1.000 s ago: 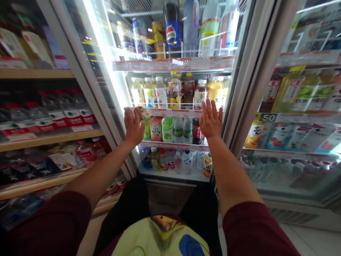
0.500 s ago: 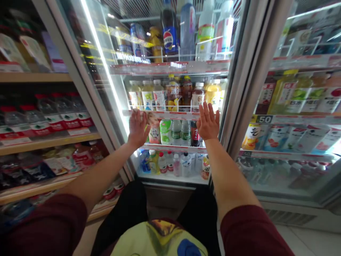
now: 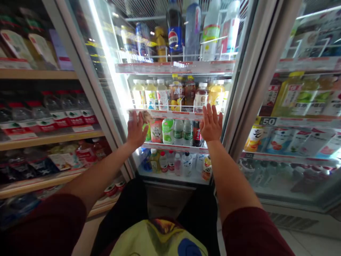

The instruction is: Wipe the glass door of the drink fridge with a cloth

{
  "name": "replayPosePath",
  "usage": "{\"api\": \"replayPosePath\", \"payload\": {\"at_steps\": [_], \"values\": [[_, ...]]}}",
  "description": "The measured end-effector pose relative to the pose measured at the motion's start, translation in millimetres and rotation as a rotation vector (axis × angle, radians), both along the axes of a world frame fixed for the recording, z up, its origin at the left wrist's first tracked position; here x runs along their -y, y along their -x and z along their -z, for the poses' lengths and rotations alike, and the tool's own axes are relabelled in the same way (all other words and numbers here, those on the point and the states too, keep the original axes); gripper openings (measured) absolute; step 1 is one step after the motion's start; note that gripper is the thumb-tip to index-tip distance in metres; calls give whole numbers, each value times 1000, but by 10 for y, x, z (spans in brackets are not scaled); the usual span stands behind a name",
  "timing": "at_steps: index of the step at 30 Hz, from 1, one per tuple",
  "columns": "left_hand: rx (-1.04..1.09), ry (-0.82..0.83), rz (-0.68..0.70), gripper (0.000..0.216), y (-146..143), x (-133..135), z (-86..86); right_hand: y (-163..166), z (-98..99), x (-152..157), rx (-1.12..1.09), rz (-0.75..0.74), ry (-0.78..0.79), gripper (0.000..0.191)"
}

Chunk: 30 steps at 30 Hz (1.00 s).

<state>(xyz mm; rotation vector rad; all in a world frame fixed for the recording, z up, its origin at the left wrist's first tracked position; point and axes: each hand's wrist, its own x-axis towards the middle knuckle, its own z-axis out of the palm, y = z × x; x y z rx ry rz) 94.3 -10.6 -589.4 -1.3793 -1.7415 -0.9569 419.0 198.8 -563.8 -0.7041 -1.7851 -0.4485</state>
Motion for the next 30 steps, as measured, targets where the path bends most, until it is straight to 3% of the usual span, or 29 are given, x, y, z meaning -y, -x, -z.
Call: {"api": "replayPosePath", "payload": {"at_steps": [2, 4, 8, 10, 12, 16, 18, 19, 21, 23, 25, 27, 30], "values": [[96, -149, -42, 78, 119, -67, -263, -1, 0, -7, -5, 8, -2, 61], [117, -188, -55, 75, 134, -97, -292, -1, 1, -8, -6, 13, 5, 61], [-39, 40, 31, 71, -110, -21, 179, -1, 18, -8, -8, 21, 2, 61], [-116, 149, 62, 71, -186, 19, 307, 0, 28, -10, -9, 25, -9, 61], [-141, 153, 65, 71, -153, 9, 171, 0, 36, -11, -7, 31, -18, 62], [-75, -41, 44, 76, 68, -129, -487, -7, 33, -7, -2, 50, -22, 62], [-67, -80, 17, 76, 91, -172, -594, -9, 29, -6, -1, 51, -21, 62], [-80, -68, 7, 76, 56, -171, -537, -9, 28, -6, -1, 47, -22, 62], [-154, 30, 24, 74, -85, -122, -250, -6, 31, -8, -5, 38, -23, 62], [-306, 227, 94, 70, -232, -41, 102, 1, 38, -12, -14, 30, -24, 61], [-439, 388, 145, 67, -285, 19, 286, 8, 44, -15, -22, 28, -27, 61], [-453, 404, 131, 67, -226, 24, 173, 10, 49, -18, -22, 29, -37, 60], [-282, 196, 50, 74, -34, -48, -367, 1, 50, -22, -17, 33, -41, 61]]}}
